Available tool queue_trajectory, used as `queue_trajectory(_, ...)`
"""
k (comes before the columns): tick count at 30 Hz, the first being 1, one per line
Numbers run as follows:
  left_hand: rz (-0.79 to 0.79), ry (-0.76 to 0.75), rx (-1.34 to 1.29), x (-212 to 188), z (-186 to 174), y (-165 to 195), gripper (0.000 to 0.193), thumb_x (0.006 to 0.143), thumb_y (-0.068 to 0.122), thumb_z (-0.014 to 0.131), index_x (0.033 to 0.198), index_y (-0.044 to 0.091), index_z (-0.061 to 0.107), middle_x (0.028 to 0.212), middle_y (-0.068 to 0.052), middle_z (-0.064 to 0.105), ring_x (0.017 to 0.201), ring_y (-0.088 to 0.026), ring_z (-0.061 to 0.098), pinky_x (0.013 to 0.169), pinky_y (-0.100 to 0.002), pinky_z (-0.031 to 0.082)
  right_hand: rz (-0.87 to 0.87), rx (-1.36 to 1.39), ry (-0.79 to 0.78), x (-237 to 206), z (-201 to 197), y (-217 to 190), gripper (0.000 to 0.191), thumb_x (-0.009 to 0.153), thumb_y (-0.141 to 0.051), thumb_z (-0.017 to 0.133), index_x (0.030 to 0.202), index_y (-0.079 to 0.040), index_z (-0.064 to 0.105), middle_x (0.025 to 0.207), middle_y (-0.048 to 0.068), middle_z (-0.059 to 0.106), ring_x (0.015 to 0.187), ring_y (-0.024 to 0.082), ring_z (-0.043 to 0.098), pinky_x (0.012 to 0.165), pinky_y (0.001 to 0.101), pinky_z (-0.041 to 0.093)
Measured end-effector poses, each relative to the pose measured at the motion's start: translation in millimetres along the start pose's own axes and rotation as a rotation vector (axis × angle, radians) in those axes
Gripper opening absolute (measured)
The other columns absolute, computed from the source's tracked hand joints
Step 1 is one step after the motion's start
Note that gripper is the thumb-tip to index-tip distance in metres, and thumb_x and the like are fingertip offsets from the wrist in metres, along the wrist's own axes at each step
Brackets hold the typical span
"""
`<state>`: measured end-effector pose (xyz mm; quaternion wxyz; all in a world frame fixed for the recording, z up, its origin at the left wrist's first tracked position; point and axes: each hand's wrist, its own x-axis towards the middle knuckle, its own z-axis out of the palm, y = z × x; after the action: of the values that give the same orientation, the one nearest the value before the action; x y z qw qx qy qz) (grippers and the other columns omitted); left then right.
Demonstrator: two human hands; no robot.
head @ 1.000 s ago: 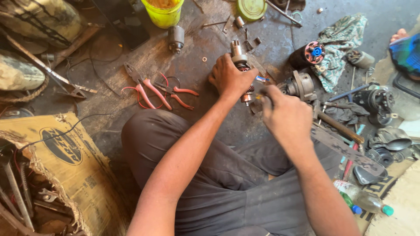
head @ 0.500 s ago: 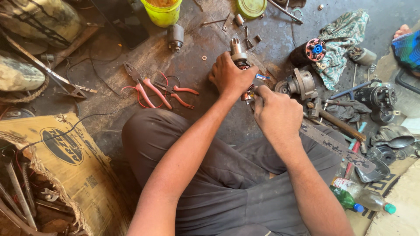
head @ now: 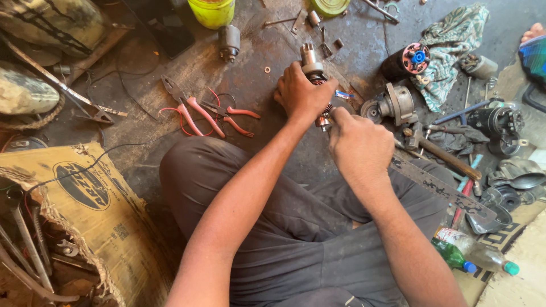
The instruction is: The person sits on the floor and uses a metal file to smooth the copper windings on a motor rotor. They hold the rotor with one hand and file the surface with the other, rotating the rotor to access different sections.
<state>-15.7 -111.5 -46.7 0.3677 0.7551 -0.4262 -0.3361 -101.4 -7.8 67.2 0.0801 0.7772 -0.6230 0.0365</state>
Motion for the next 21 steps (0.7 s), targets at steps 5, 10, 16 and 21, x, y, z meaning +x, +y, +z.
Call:
queue_trajectory(5, 0.02, 0.038, -0.024, -1, -2, 1, 0.072, 0.059, 0.044, 0.08, 0.115, 0.005, 0.058, 0.122, -0.015, 0.064, 0.124, -0.038, 0.052, 0.108, -0.059, 0.033, -0.158, -0.005, -0.245, -19, 11, 12, 0.011, 0.091, -0.023, 0.064, 0.093, -0.02, 0.074, 0.078, 0.011, 0.073, 0.069, 0.035, 0.071, 0.061, 0.0492, 0.054)
queue_trajectory(10, 0.106, 0.045, 0.042, 1, -2, 0, 0.069, 0.06, 0.05, 0.081, 0.107, 0.004, 0.061, 0.113, -0.018, 0.067, 0.113, -0.04, 0.061, 0.098, -0.055, 0.045, -0.09, 0.101, -0.388, -42, 1, 23, 0.018, 0.082, -0.022, 0.065, 0.096, -0.026, 0.075, 0.076, 0.016, 0.073, 0.074, 0.038, 0.072, 0.065, 0.0522, 0.055)
queue_trajectory(16, 0.227, 0.083, -0.013, 2, -5, -10, 0.064, 0.059, 0.049, 0.08, 0.104, 0.005, 0.066, 0.107, -0.018, 0.071, 0.105, -0.041, 0.065, 0.095, -0.053, 0.048, 0.148, 0.267, -0.008, -21, -15, 29, 0.026, 0.093, -0.027, 0.071, 0.119, -0.019, 0.074, 0.075, 0.019, 0.07, 0.071, 0.042, 0.068, 0.061, 0.0524, 0.05)
queue_trajectory(21, 0.235, 0.047, -0.041, 2, -9, -10, 0.059, 0.06, 0.05, 0.079, 0.097, 0.006, 0.068, 0.104, -0.016, 0.073, 0.103, -0.04, 0.067, 0.095, -0.052, 0.048, 0.086, 0.321, 0.037, -6, -16, 16, 0.013, 0.097, -0.026, 0.071, 0.108, -0.021, 0.075, 0.077, 0.013, 0.072, 0.071, 0.036, 0.069, 0.061, 0.0489, 0.051)
